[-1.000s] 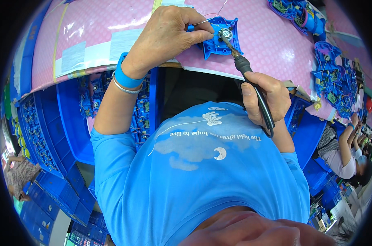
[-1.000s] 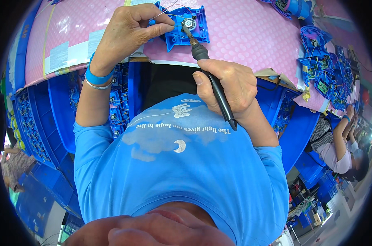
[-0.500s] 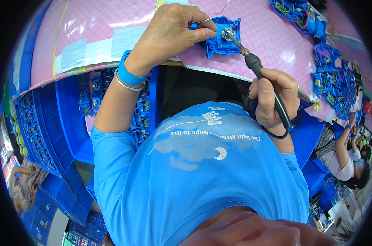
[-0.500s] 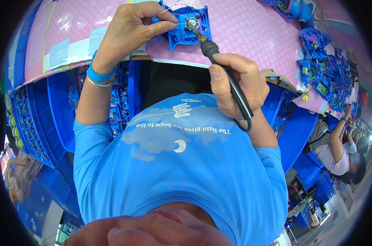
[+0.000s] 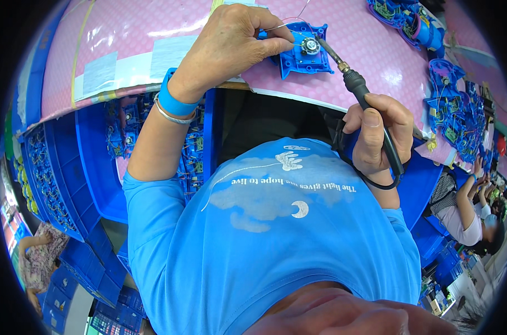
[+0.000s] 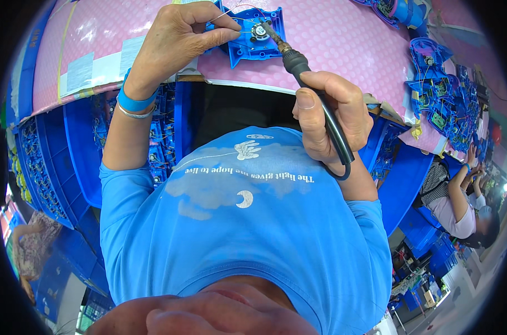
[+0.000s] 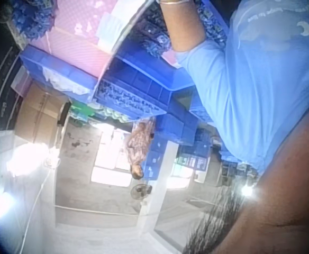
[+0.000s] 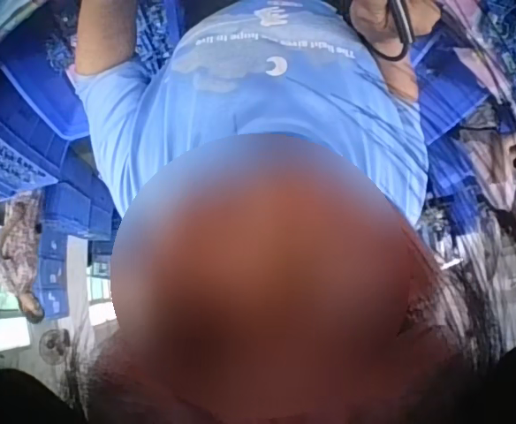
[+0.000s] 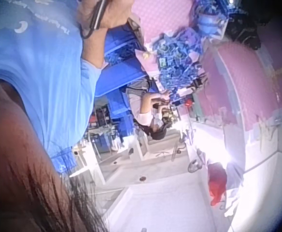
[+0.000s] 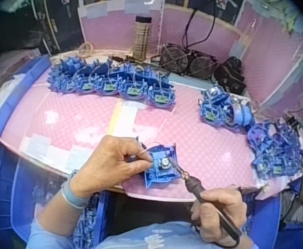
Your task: Soldering small electronic components onto printed circuit boards at a factory workbench.
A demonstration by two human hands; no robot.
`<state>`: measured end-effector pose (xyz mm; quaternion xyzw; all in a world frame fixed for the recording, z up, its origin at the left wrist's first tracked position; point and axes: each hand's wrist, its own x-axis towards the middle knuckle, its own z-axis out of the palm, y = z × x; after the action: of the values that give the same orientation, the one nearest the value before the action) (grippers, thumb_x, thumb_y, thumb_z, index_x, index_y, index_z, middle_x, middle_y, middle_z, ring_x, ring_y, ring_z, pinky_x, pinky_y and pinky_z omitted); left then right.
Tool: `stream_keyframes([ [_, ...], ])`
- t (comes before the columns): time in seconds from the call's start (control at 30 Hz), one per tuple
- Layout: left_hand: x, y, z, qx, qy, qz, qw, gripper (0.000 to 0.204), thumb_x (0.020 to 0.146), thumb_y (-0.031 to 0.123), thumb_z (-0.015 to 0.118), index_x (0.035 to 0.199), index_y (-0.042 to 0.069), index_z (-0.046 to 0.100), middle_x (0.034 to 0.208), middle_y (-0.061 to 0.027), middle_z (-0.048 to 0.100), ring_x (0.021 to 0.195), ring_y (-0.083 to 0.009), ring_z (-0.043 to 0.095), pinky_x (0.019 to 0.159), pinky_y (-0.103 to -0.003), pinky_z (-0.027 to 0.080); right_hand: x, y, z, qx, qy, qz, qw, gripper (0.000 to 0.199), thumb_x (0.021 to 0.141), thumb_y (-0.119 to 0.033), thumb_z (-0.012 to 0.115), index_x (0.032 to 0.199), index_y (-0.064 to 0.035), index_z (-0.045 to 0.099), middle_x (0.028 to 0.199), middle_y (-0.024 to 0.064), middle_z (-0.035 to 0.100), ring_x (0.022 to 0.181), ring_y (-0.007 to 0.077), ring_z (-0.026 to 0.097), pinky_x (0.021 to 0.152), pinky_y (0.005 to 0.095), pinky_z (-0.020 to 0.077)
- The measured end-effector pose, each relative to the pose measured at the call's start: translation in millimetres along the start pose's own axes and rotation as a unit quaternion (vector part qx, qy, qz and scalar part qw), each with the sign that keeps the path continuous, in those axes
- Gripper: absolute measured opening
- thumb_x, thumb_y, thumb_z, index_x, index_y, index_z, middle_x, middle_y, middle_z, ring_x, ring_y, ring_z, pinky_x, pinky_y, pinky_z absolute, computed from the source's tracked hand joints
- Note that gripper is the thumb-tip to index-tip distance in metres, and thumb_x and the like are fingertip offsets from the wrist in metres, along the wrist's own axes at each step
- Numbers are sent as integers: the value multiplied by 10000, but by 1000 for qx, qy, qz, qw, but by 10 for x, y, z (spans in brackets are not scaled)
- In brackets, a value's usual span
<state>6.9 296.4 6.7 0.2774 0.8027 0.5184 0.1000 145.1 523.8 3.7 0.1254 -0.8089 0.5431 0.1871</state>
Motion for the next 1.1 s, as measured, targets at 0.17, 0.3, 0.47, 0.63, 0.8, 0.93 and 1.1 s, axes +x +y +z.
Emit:
stream_keyframes([
  [0.17, 11, 4, -4, 7, -1, 1, 1000, 111, 795, 57, 756, 864, -29, 748, 715, -116, 678, 639, -165, 619, 598, -298, 482, 12, 115, 18, 71, 48, -67, 994, 195, 951, -47, 658, 1106, 67, 626, 705, 78, 663, 548, 83, 615, 488, 209, 499],
  [0.3, 10, 17, -3, 3, -1, -7, 1000, 109, 796, 53, 753, 869, -28, 750, 715, -112, 674, 634, -162, 611, 594, -299, 477, -9, 13, -25, 34, 7, -13, 999, 252, 1018, -141, 566, 1175, 56, 572, 726, 113, 614, 608, 162, 591, 598, 320, 524],
  [0.47, 14, 23, 0, -6, 4, -6, 1000, 114, 794, 53, 754, 877, -26, 752, 719, -109, 672, 637, -159, 607, 593, -297, 473, 14, 139, 3, 64, 34, -79, 994, 213, 955, -62, 667, 1107, 84, 635, 773, 108, 691, 575, 96, 628, 509, 218, 515],
  [0.63, 11, 49, -13, 19, 13, 8, 1000, 102, 790, 51, 761, 850, -30, 745, 716, -97, 658, 657, -155, 607, 596, -291, 468, 45, 203, 38, 68, 41, -116, 990, 207, 966, -70, 657, 1098, 89, 641, 803, 133, 694, 586, 110, 633, 515, 218, 506],
  [0.8, -134, 54, -79, 73, 76, 85, 991, 147, 860, 95, 731, 976, 8, 754, 800, -82, 688, 689, -148, 631, 596, -270, 483, 84, 202, 60, 73, 49, -120, 989, 197, 980, -75, 638, 1103, 78, 649, 812, 148, 699, 616, 133, 652, 544, 242, 516],
  [0.93, -553, 185, 28, 187, 151, 197, 950, 182, 939, 114, 672, 1087, 50, 756, 881, -79, 712, 664, -174, 639, 574, -269, 494, 127, 165, 43, 36, 0, -36, 999, 274, 1035, -164, 561, 1186, 64, 579, 906, 211, 690, 827, 277, 698, 798, 395, 559],
  [1.1, -992, 456, 381, 105, 27, 144, 984, 251, 835, 105, 762, 1081, 57, 749, 760, -84, 625, 579, -219, 602, 500, -316, 470, 184, 144, 164, 185, -52, -49, 980, 235, 950, -114, 690, 1117, 44, 643, 984, 186, 727, 909, 239, 718, 834, 325, 562],
])
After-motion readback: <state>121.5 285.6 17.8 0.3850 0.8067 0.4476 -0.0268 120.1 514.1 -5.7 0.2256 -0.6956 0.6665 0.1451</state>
